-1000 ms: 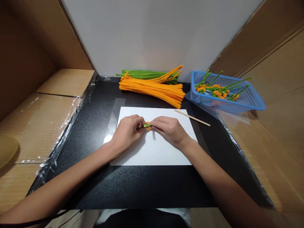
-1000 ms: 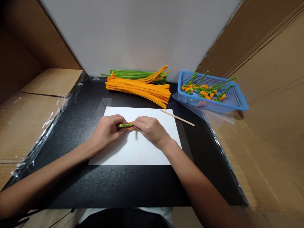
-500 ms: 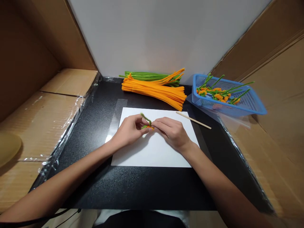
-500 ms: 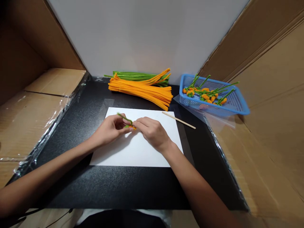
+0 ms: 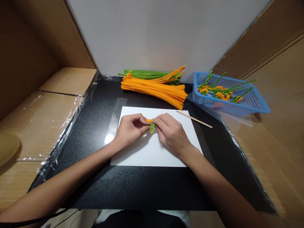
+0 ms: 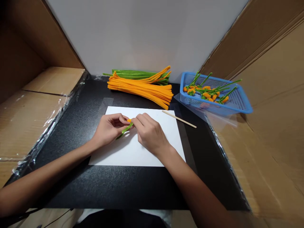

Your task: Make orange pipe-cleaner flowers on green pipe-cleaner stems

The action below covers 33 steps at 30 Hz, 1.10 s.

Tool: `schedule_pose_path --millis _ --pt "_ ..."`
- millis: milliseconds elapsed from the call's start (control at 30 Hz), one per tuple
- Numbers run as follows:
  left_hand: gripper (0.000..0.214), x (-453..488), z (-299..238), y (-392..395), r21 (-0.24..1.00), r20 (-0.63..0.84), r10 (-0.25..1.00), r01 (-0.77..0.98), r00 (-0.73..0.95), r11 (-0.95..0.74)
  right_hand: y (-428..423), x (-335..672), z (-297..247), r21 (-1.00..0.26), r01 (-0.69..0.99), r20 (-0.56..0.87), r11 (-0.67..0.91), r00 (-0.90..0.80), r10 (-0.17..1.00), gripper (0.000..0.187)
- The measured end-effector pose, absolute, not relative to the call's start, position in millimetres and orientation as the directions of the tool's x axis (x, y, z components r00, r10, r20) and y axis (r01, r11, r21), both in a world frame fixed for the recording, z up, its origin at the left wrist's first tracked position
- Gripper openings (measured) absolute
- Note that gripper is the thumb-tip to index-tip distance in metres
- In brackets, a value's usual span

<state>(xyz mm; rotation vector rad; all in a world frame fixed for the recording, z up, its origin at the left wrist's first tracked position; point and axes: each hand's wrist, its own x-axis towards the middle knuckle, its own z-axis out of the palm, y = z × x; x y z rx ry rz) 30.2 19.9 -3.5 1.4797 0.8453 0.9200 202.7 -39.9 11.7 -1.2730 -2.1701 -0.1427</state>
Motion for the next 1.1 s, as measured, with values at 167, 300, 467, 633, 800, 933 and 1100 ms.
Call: schedule_pose_path --millis 167,300,467,633,800,933,1100 --pt "0.016 33.1 -4.8 14.2 0.983 0.174 0.907 -0.014 0.382 -0.183 -42.2 195.5 22.2 -0.535 0.767 0.431 0.354 -0.112 0.896 0.019" --pt "0.012 34.1 0.4 12.2 0.973 0.222 0.912 -0.022 0.346 -0.229 -45.5 190.3 31.1 -0.753 0.637 0.289 0.165 0.094 0.953 0.014" --pt "0.011 31.8 2.0 10.1 0.944 0.281 0.878 0.051 0.387 -0.325 -46.9 185.2 27.6 -0.788 0.608 0.262 0.095 0.192 0.946 0.013" --pt "0.015 29.3 1.4 7.6 0.753 0.529 0.743 0.178 0.410 -0.634 -44.6 184.9 24.0 -0.917 0.396 0.053 -0.042 0.227 0.972 0.014" --pt "0.018 28.9 2.6 8.0 0.687 0.593 0.684 0.175 0.424 -0.705 -45.7 184.7 31.8 -0.978 0.151 -0.123 -0.144 0.138 0.983 0.036" --pt "0.012 29.2 0.7 9.4 0.803 0.505 0.760 0.100 0.410 -0.587 -44.4 185.8 30.2 -0.983 0.130 -0.107 -0.131 0.171 0.979 0.039" --pt "0.001 30.3 -2.8 13.0 0.923 0.352 0.859 0.016 0.371 -0.385 -40.6 190.1 21.9 -0.959 0.282 0.054 -0.009 0.214 0.975 0.020"
